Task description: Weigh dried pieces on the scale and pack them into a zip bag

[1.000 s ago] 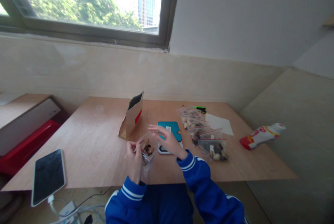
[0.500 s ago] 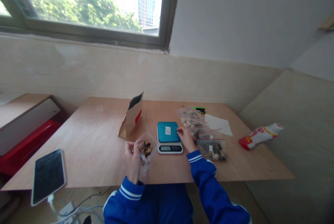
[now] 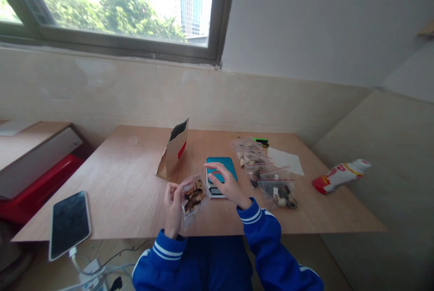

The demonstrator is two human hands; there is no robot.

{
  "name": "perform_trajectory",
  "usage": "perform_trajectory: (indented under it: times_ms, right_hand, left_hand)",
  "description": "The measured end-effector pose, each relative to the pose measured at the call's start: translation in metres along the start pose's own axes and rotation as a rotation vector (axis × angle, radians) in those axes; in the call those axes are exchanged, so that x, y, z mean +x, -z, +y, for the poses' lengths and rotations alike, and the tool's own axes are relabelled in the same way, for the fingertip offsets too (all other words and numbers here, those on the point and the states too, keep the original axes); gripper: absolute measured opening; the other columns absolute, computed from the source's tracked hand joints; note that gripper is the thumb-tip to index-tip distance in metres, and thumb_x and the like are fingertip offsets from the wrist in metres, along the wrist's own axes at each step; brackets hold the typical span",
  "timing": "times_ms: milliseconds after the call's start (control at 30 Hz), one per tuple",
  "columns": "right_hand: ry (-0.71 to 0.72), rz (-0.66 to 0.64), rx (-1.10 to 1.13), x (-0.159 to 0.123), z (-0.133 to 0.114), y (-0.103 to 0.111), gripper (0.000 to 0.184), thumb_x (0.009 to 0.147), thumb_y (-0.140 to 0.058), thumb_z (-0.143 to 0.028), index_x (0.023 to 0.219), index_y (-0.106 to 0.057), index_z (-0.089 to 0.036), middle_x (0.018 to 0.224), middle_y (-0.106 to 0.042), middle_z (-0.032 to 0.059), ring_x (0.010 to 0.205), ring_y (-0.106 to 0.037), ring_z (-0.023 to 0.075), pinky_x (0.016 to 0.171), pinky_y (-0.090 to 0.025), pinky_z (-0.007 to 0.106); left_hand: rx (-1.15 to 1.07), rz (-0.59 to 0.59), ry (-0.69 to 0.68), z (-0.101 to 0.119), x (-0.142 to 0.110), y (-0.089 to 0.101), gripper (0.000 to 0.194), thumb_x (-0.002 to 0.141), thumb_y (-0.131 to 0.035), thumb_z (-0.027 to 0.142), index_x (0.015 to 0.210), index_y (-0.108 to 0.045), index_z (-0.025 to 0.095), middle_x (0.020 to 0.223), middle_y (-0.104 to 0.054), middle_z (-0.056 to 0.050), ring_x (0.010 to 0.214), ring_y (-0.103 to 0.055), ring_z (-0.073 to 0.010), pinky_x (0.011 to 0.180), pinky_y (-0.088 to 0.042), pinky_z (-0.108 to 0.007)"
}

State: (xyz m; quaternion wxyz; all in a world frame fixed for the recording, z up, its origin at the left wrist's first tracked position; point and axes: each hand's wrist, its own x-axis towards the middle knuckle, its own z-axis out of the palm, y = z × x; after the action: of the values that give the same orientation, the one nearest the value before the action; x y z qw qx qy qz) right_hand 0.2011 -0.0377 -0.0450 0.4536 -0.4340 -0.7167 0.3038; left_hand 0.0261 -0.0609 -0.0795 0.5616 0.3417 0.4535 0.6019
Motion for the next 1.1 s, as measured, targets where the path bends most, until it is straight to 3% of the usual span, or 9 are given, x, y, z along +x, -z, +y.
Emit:
perform_trajectory:
  times_ms: [100, 200, 300, 400, 533, 633, 767, 1100]
  right_hand:
    - [-0.061, -0.122, 0.087, -0.011, 0.008, 0.0, 0.041, 0.087, -0.056, -0.043, 0.124, -0.054, -0.025, 0.126, -0.057, 0.007, 0.116, -0.053, 0.0203, 0.096, -0.045, 0.035]
    - [-0.108, -0.175, 0.166, -0.021, 0.009, -0.008, 0.034, 0.082, -0.063, -0.044, 0.107, -0.065, -0.021, 0.106, -0.067, 0.0051, 0.101, -0.061, 0.0198, 0.088, -0.048, 0.032]
    - [-0.201, 0.045, 0.228, -0.027, 0.003, -0.019, 0.028, 0.08, -0.064, -0.046, 0.079, -0.066, -0.018, 0.078, -0.069, 0.0021, 0.074, -0.064, 0.0166, 0.069, -0.05, 0.027]
    - [-0.258, 0.331, 0.242, -0.028, -0.003, -0.025, 0.033, 0.081, -0.061, -0.049, 0.069, -0.06, -0.018, 0.063, -0.065, -0.0001, 0.061, -0.062, 0.015, 0.062, -0.049, 0.026]
    - [-0.325, 0.579, 0.22, -0.029, -0.005, -0.026, 0.036, 0.08, -0.059, -0.053, 0.068, -0.056, -0.019, 0.056, -0.061, -0.0017, 0.054, -0.06, 0.0152, 0.055, -0.047, 0.026]
    - [-0.379, 0.666, 0.199, -0.032, -0.004, -0.025, 0.039, 0.079, -0.057, -0.058, 0.071, -0.056, -0.02, 0.053, -0.06, -0.0021, 0.051, -0.06, 0.0162, 0.049, -0.045, 0.025]
    - [-0.367, 0.594, 0.158, -0.041, -0.004, -0.025, 0.04, 0.085, -0.047, -0.059, 0.079, -0.058, -0.02, 0.056, -0.065, 0.0009, 0.05, -0.058, 0.0166, 0.05, -0.044, 0.026]
    - [-0.381, 0.598, 0.199, -0.052, -0.01, -0.027, 0.04, 0.085, -0.048, -0.059, 0.084, -0.06, -0.02, 0.063, -0.068, 0.0025, 0.046, -0.053, 0.0145, 0.043, -0.042, 0.025]
  left_hand:
    - [-0.039, -0.101, 0.119, 0.01, -0.002, 0.002, 0.032, 0.072, -0.063, 0.043, 0.074, -0.041, 0.021, 0.086, -0.069, -0.003, 0.082, -0.069, -0.0236, 0.067, -0.055, -0.035]
    - [-0.092, -0.194, 0.181, 0.016, -0.003, 0.002, 0.033, 0.068, -0.067, 0.043, 0.07, -0.043, 0.02, 0.097, -0.069, -0.007, 0.08, -0.069, -0.0247, 0.063, -0.055, -0.035]
    - [-0.092, -0.292, 0.174, 0.017, -0.005, 0.002, 0.033, 0.07, -0.066, 0.047, 0.068, -0.048, 0.018, 0.108, -0.067, -0.012, 0.089, -0.067, -0.0267, 0.075, -0.054, -0.039]
    - [-0.08, -0.33, 0.158, 0.015, -0.01, 0.003, 0.044, 0.073, -0.057, 0.061, 0.08, -0.058, 0.017, 0.106, -0.069, -0.013, 0.102, -0.064, -0.0291, 0.087, -0.05, -0.044]
    - [-0.074, -0.278, 0.115, 0.01, -0.018, 0.006, 0.069, 0.065, -0.051, 0.077, 0.097, -0.061, 0.016, 0.106, -0.068, -0.014, 0.101, -0.064, -0.0304, 0.087, -0.05, -0.045]
    - [0.036, -0.193, -0.036, 0.006, -0.022, 0.007, 0.058, 0.065, -0.063, 0.067, 0.092, -0.063, 0.016, 0.097, -0.07, -0.012, 0.096, -0.065, -0.0287, 0.085, -0.051, -0.04]
    - [0.111, -0.097, -0.102, 0.008, -0.021, 0.006, 0.032, 0.078, -0.062, 0.048, 0.085, -0.062, 0.016, 0.084, -0.071, -0.007, 0.084, -0.068, -0.0229, 0.08, -0.052, -0.035]
    - [0.103, -0.06, -0.042, 0.015, -0.02, 0.012, 0.032, 0.078, -0.061, 0.047, 0.088, -0.056, 0.017, 0.072, -0.068, -0.002, 0.064, -0.068, -0.0182, 0.059, -0.054, -0.028]
